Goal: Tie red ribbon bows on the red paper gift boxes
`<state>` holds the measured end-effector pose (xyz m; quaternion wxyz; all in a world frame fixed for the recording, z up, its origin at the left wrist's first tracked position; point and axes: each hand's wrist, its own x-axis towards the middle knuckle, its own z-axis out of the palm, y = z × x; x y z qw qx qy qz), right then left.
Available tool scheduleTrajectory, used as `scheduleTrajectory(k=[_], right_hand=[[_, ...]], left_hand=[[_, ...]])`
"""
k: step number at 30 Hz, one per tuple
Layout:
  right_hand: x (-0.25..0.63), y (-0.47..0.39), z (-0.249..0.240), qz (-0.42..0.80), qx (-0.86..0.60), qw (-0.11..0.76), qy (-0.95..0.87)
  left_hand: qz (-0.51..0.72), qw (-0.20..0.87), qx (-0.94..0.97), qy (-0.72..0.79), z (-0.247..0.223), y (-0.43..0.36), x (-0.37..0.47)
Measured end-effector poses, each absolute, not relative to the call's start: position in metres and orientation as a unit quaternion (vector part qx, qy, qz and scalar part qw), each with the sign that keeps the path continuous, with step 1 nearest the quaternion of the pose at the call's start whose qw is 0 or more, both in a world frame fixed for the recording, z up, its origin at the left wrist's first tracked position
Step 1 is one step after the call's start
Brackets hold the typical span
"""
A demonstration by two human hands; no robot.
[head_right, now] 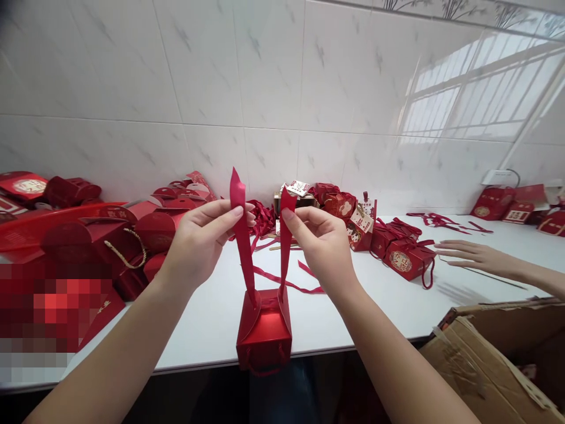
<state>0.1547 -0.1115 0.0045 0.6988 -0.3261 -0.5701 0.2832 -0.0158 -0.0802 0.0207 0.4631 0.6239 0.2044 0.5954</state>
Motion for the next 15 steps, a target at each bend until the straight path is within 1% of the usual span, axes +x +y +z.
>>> scheduleTrajectory(k=[2,5,7,10,13,15], right_hand=[[0.1560,-0.1120,0.0072,0.285,-0.328,0.701,-0.565],[0.1576,-0.1114,0.0097,0.299,-0.331,0.703,-0.553],[0.1577,-0.1105,0.0105,0.329,-0.333,0.696,-0.544],[0.1559,-0.1082,0.0108,0.372,-0.337,0.687,-0.526],[0.1533,-0.1045,0.0113,0.373,-0.355,0.682,-0.520],[0.1518,-0.1028,0.0120,0.375,-0.369,0.661,-0.536]], left_hand=[[0.585,0.464,0.631,0.208,0.0174,-0.0801,-0.0158],[0.591,0.436,0.644,0.215,0.0133,-0.0790,-0.0168],[0.599,0.423,0.645,0.215,0.0124,-0.0777,-0.0176],[0.602,0.435,0.638,0.201,0.0133,-0.0761,-0.0182],[0.576,0.456,0.652,0.189,0.0157,-0.0783,-0.0181],[0.541,0.446,0.686,0.192,0.0176,-0.0826,-0.0181]])
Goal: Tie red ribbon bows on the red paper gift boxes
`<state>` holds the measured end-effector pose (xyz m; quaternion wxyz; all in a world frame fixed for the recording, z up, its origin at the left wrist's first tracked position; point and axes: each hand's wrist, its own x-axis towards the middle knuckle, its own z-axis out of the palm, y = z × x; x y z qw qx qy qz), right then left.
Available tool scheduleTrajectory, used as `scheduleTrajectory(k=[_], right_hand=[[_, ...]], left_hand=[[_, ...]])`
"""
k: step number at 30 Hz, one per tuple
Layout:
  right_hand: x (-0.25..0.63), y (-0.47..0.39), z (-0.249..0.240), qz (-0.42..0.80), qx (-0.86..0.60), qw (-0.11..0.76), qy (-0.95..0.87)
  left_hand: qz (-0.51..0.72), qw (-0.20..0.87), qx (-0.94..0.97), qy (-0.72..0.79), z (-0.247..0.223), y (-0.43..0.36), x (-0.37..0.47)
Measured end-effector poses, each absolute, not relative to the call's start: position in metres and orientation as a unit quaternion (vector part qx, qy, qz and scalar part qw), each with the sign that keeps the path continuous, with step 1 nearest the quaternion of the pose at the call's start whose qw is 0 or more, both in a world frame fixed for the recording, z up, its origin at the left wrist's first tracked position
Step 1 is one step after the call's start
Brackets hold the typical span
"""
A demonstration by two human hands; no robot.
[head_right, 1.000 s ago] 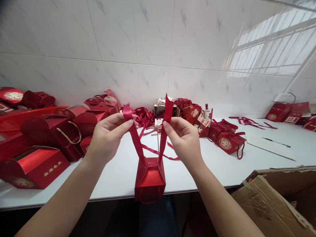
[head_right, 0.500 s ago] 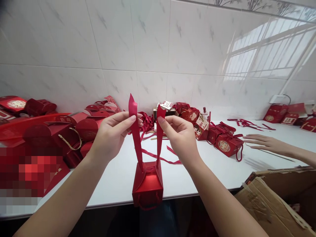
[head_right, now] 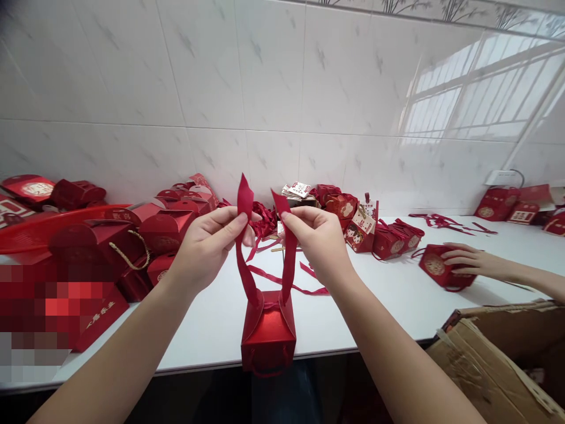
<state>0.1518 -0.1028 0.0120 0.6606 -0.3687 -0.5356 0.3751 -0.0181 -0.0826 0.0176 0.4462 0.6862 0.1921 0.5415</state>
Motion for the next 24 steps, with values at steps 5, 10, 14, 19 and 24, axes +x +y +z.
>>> scheduleTrajectory(k=[5,10,14,19,24], right_hand=[[0.151,-0.107,0.011,0.395,-0.355,0.567,-0.629],[0.151,-0.112,0.001,0.394,-0.309,0.556,-0.664],[0.151,-0.110,-0.007,0.363,-0.287,0.569,-0.680],[0.161,-0.107,-0.012,0.184,-0.245,0.545,-0.780],[0.171,-0.106,-0.016,-0.134,-0.218,0.448,-0.857]], left_hand=[[0.460,0.374,0.769,0.238,0.019,-0.093,-0.019],[0.442,0.350,0.772,0.294,0.012,-0.091,-0.019],[0.392,0.399,0.773,0.298,0.007,-0.085,-0.024],[0.315,0.563,0.722,0.250,-0.001,-0.077,-0.034],[0.344,0.651,0.636,0.232,-0.007,-0.077,-0.034]])
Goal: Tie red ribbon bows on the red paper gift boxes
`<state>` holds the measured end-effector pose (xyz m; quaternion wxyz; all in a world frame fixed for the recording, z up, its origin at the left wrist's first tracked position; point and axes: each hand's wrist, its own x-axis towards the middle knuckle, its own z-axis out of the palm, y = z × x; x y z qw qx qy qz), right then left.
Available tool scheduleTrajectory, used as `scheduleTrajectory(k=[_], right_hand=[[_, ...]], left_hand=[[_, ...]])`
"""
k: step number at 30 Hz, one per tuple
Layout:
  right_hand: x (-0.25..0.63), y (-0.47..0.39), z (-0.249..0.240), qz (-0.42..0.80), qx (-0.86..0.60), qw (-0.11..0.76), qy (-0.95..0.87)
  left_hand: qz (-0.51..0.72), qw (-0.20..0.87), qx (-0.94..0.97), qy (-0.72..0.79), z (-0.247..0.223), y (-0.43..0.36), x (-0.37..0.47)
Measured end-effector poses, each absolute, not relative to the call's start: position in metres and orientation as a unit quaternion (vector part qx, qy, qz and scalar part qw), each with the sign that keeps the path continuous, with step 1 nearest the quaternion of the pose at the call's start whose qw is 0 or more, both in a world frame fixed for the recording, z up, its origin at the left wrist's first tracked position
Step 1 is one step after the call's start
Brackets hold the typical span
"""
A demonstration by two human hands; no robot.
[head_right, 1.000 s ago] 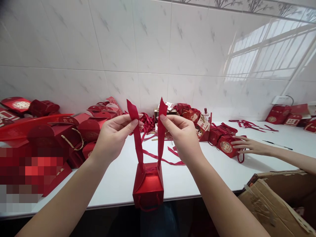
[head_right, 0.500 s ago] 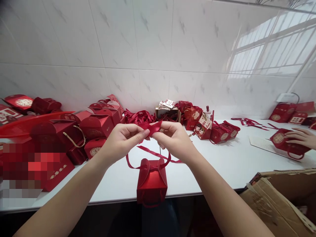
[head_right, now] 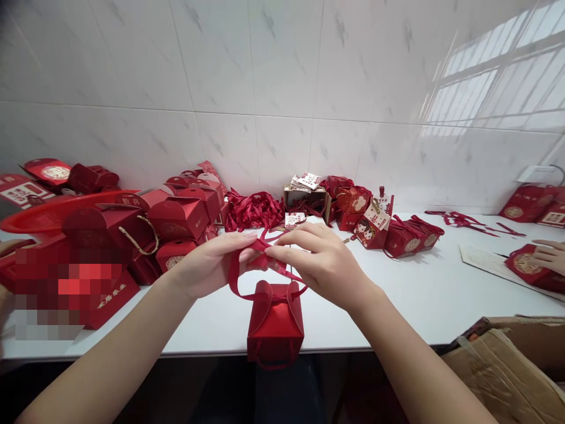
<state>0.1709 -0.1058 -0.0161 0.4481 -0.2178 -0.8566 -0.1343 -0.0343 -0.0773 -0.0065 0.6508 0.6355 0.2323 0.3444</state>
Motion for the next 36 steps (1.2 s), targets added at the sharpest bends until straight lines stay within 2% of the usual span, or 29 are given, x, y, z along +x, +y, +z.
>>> scheduleTrajectory(k=[2,4,8,10,13,17,20,22,26,29,33,36], right_hand=[[0.171,-0.106,-0.019,-0.195,-0.220,0.435,-0.851],[0.169,-0.107,-0.023,-0.208,-0.227,0.444,-0.842],[0.167,-0.111,-0.035,-0.153,-0.303,0.559,-0.756],[0.173,-0.115,-0.044,-0.128,-0.371,0.614,-0.685],[0.196,-0.127,-0.063,-0.117,-0.491,0.603,-0.618],[0.243,-0.149,-0.104,-0.081,-0.645,0.497,-0.575],[0.273,-0.159,-0.136,-0.009,-0.727,0.360,-0.585],[0.281,-0.159,-0.149,0.000,-0.740,0.305,-0.599],[0.261,-0.147,-0.148,-0.049,-0.686,0.369,-0.625],[0.225,-0.139,-0.135,0.059,-0.608,0.417,-0.674],[0.185,-0.134,-0.127,0.184,-0.555,0.408,-0.701],[0.170,-0.132,-0.130,0.226,-0.536,0.401,-0.708]], left_hand=[[0.345,0.614,0.673,0.225,-0.007,-0.081,-0.034],[0.362,0.513,0.742,0.234,-0.007,-0.087,-0.034],[0.459,0.147,0.822,0.303,-0.015,-0.098,-0.038],[0.481,0.016,0.808,0.338,-0.023,-0.101,-0.047],[0.468,-0.038,0.782,0.410,-0.042,-0.103,-0.077],[0.406,-0.024,0.722,0.560,-0.082,-0.103,-0.135],[0.273,0.069,0.690,0.666,-0.115,-0.103,-0.166],[0.226,0.108,0.694,0.675,-0.129,-0.103,-0.169],[0.338,0.130,0.721,0.590,-0.128,-0.102,-0.136],[0.397,0.218,0.744,0.490,-0.116,-0.100,-0.097],[0.390,0.333,0.750,0.418,-0.112,-0.100,-0.055],[0.400,0.373,0.729,0.411,-0.120,-0.100,-0.041]])
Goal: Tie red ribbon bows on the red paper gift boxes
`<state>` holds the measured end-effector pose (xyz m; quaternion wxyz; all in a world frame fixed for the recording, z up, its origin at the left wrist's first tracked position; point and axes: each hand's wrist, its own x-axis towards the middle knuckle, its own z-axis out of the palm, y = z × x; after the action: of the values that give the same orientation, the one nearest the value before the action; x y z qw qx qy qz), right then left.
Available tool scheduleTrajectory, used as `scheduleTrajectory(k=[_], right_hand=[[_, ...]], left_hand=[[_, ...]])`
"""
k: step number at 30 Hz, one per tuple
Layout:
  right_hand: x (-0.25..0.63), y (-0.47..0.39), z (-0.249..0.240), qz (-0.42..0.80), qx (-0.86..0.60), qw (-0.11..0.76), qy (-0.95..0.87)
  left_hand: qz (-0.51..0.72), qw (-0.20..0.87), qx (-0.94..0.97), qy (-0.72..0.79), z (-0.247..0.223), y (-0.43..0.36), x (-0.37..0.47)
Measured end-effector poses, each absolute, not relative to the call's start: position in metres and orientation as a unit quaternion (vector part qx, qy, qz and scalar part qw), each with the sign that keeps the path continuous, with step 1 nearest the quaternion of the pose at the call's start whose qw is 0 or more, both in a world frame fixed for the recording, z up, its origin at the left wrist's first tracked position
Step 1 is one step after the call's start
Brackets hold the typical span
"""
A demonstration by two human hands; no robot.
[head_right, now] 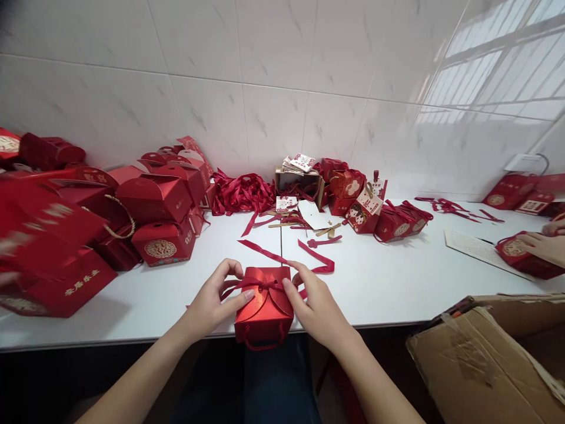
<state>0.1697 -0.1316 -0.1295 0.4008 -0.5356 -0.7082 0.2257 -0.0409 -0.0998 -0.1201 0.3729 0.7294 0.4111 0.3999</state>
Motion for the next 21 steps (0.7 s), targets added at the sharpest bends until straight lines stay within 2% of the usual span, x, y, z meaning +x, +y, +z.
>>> scheduleTrajectory(k=[6,11,14,17,19,21], right_hand=[[0.161,-0.128,-0.140,0.284,-0.507,0.478,-0.659],[0.174,-0.127,-0.139,0.341,-0.486,0.515,-0.618],[0.188,-0.131,-0.132,0.261,-0.471,0.453,-0.711],[0.195,-0.135,-0.127,0.129,-0.466,0.377,-0.790],[0.194,-0.136,-0.126,0.040,-0.486,0.376,-0.788],[0.190,-0.135,-0.125,-0.032,-0.496,0.410,-0.765]], left_hand=[[0.387,0.396,0.714,0.428,-0.130,-0.098,-0.041],[0.400,0.360,0.713,0.450,-0.127,-0.087,-0.057],[0.376,0.369,0.715,0.459,-0.120,-0.079,-0.070],[0.292,0.396,0.747,0.447,-0.105,-0.071,-0.081],[0.195,0.456,0.770,0.401,-0.093,-0.068,-0.084],[0.093,0.527,0.773,0.339,-0.082,-0.067,-0.082]])
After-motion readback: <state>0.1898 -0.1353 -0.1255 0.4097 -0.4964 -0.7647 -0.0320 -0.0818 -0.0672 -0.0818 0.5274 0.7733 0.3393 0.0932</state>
